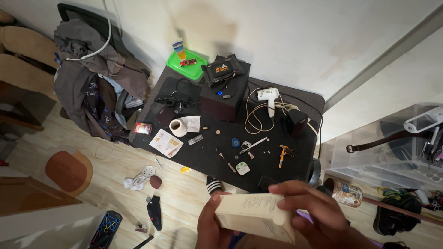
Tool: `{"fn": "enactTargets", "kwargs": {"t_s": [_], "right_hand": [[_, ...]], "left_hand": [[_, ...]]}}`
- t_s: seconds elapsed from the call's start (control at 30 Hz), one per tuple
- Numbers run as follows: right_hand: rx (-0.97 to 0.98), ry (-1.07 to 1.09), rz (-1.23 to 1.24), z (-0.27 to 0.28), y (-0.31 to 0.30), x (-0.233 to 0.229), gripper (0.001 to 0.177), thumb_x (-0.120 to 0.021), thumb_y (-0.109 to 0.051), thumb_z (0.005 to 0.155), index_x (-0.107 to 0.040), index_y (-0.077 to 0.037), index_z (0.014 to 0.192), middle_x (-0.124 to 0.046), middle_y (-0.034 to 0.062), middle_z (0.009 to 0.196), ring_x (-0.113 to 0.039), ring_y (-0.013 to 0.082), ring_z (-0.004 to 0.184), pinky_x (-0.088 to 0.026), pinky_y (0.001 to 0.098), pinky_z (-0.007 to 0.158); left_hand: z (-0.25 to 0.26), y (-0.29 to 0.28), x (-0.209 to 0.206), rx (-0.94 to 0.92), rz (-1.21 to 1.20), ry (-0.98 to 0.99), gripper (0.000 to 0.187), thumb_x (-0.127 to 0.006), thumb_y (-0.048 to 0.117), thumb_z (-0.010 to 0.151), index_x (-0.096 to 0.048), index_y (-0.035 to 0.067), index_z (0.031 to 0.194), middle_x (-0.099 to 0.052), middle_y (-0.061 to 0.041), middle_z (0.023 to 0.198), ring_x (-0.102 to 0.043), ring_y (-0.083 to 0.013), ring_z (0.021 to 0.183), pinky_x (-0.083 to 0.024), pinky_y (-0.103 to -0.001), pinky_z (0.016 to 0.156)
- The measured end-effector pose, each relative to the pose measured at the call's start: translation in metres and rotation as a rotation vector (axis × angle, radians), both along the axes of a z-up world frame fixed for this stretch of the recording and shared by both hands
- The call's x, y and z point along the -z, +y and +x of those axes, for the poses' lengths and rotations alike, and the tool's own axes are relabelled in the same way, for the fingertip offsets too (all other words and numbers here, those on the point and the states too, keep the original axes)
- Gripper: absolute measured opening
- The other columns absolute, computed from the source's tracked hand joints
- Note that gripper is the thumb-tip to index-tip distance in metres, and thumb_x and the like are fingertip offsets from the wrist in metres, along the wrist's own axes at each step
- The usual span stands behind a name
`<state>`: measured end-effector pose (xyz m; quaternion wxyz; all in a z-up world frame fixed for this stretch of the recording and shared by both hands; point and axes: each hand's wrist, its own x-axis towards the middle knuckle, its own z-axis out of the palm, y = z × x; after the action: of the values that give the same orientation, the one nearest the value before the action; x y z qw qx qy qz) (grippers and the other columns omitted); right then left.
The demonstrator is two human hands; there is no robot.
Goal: The person is organizing various small objects on a desk, including electronics, tools, and packaging.
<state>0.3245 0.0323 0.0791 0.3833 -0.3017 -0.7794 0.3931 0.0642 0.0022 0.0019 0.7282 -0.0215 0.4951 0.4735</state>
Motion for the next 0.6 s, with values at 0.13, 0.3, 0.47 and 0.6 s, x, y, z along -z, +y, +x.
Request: {"fn": "enactTargets", "kwargs": {"t_s": [0.13,0.3,0.47,0.6], "right_hand": [[-0.011,0.086,0.07,-0.002,0.004,-0.015,0.031,-0.062,-0.027,0.106,-0.063,0.002,0.117,-0.07,0.0232,0.13,-0.071,0.0343,0.119,-0.062,0.0427,0.1],[0.025,0.048,0.061,0.005,0.004,-0.01,0.023,-0.071,-0.018,0.098,-0.067,0.001,0.11,-0.074,0.0211,0.122,-0.076,0.0337,0.116,-0.065,0.0423,0.096],[0.03,0.013,-0.026,0.005,0.009,-0.013,0.02,-0.074,-0.018,0.095,-0.068,-0.001,0.104,-0.076,0.0175,0.113,-0.075,0.0296,0.109,-0.066,0.0395,0.09],[-0.021,0.003,-0.095,0.008,0.011,-0.01,0.02,-0.077,-0.021,0.094,-0.071,-0.003,0.1,-0.075,0.014,0.107,-0.075,0.0256,0.1,-0.066,0.0357,0.082]], "left_hand": [[-0.002,0.001,0.004,0.019,-0.021,-0.015,0.04,-0.048,0.039,0.092,-0.059,0.004,0.109,-0.067,-0.018,0.08,-0.063,-0.0254,0.058,-0.045,-0.035,0.041],[-0.005,0.001,0.004,0.01,-0.02,-0.058,0.04,-0.049,0.037,0.093,-0.058,0.001,0.109,-0.068,-0.019,0.082,-0.066,-0.0249,0.061,-0.046,-0.035,0.043],[-0.005,0.004,-0.003,0.052,-0.048,-0.022,0.04,-0.049,0.037,0.093,-0.059,0.001,0.108,-0.07,-0.02,0.082,-0.066,-0.0242,0.061,-0.045,-0.033,0.043],[-0.004,0.005,-0.007,0.067,-0.086,-0.016,0.039,-0.052,0.036,0.093,-0.06,0.001,0.108,-0.068,-0.018,0.086,-0.068,-0.0256,0.074,-0.052,-0.038,0.059]]}}
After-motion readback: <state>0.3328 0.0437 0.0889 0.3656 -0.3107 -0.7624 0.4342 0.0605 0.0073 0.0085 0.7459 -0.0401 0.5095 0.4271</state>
